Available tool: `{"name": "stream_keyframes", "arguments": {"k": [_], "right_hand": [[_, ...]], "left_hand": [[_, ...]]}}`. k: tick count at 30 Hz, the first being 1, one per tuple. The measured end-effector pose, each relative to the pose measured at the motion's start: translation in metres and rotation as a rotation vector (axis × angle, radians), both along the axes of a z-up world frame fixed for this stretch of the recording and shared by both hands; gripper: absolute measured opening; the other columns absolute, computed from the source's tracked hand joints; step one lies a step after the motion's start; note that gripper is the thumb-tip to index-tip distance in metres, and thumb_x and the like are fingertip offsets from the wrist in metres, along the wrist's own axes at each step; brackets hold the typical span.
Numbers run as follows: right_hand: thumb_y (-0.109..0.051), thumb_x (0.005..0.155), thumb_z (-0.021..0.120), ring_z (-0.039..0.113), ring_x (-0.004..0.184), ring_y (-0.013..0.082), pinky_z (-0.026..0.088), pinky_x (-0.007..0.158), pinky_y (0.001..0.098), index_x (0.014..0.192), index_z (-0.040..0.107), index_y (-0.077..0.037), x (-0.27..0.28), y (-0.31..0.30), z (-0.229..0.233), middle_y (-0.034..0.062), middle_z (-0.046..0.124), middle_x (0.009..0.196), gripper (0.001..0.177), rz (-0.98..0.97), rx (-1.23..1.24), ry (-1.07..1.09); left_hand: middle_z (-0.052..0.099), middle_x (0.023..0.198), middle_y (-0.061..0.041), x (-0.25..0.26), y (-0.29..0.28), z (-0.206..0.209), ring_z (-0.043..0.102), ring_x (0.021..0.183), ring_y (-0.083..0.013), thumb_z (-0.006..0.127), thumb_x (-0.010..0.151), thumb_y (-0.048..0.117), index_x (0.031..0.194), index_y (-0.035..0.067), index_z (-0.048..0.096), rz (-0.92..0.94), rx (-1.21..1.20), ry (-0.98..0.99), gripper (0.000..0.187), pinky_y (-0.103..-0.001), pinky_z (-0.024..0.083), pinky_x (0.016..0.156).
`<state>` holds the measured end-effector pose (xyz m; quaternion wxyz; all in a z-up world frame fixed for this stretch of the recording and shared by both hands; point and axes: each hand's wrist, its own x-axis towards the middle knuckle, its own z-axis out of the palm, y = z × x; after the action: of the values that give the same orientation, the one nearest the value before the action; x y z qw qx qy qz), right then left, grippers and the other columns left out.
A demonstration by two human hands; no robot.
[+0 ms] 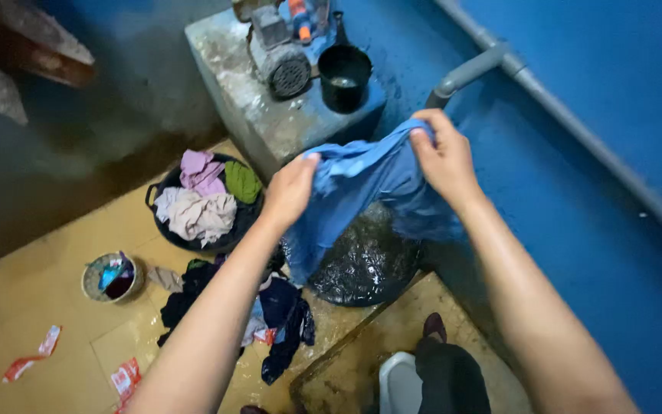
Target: Washing clothes by hand in a bucket in a bathroom.
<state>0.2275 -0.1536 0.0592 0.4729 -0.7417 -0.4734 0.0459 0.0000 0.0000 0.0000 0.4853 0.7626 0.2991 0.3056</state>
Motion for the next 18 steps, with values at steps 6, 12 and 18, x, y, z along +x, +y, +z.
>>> {"name": "stream_keyframes", "arguments": {"k": [6,12,18], "right_hand": [[-0.033,0.101,0.062,0.068,0.083,0.0422,0.052,0.067,0.0525,0.115,0.067,-0.016,-0.007,-0.012,0.071,0.0171,0.072,0.090,0.022,0.020,-0.204,-0.520],[-0.029,0.107,0.062,0.069,0.082,0.0390,0.052,0.066,0.0474,0.115,0.070,-0.014,-0.002,0.000,0.076,0.0171,0.071,0.086,0.019,-0.012,-0.037,-0.443],[-0.023,0.105,0.063,0.060,0.074,0.0118,0.051,0.069,0.0303,0.111,0.067,-0.007,-0.014,0.018,0.065,0.0109,0.065,0.081,0.018,0.048,0.119,-0.117]], "left_hand": [[0.070,0.105,-0.026,0.015,0.034,-0.026,0.065,0.107,-0.0448,0.041,0.109,0.046,0.104,0.001,0.067,0.109,0.139,0.180,0.052,-0.048,0.049,0.094],[0.070,0.124,-0.028,0.042,0.032,-0.020,0.069,0.118,-0.0394,0.061,0.089,0.048,0.129,-0.002,0.055,-0.221,-0.094,0.196,0.065,-0.045,0.052,0.103],[0.003,0.163,-0.034,0.044,-0.043,-0.045,0.019,0.152,-0.0421,0.092,0.067,0.058,0.158,0.000,-0.008,-0.447,-0.017,0.984,0.147,-0.043,0.025,0.122]]}}
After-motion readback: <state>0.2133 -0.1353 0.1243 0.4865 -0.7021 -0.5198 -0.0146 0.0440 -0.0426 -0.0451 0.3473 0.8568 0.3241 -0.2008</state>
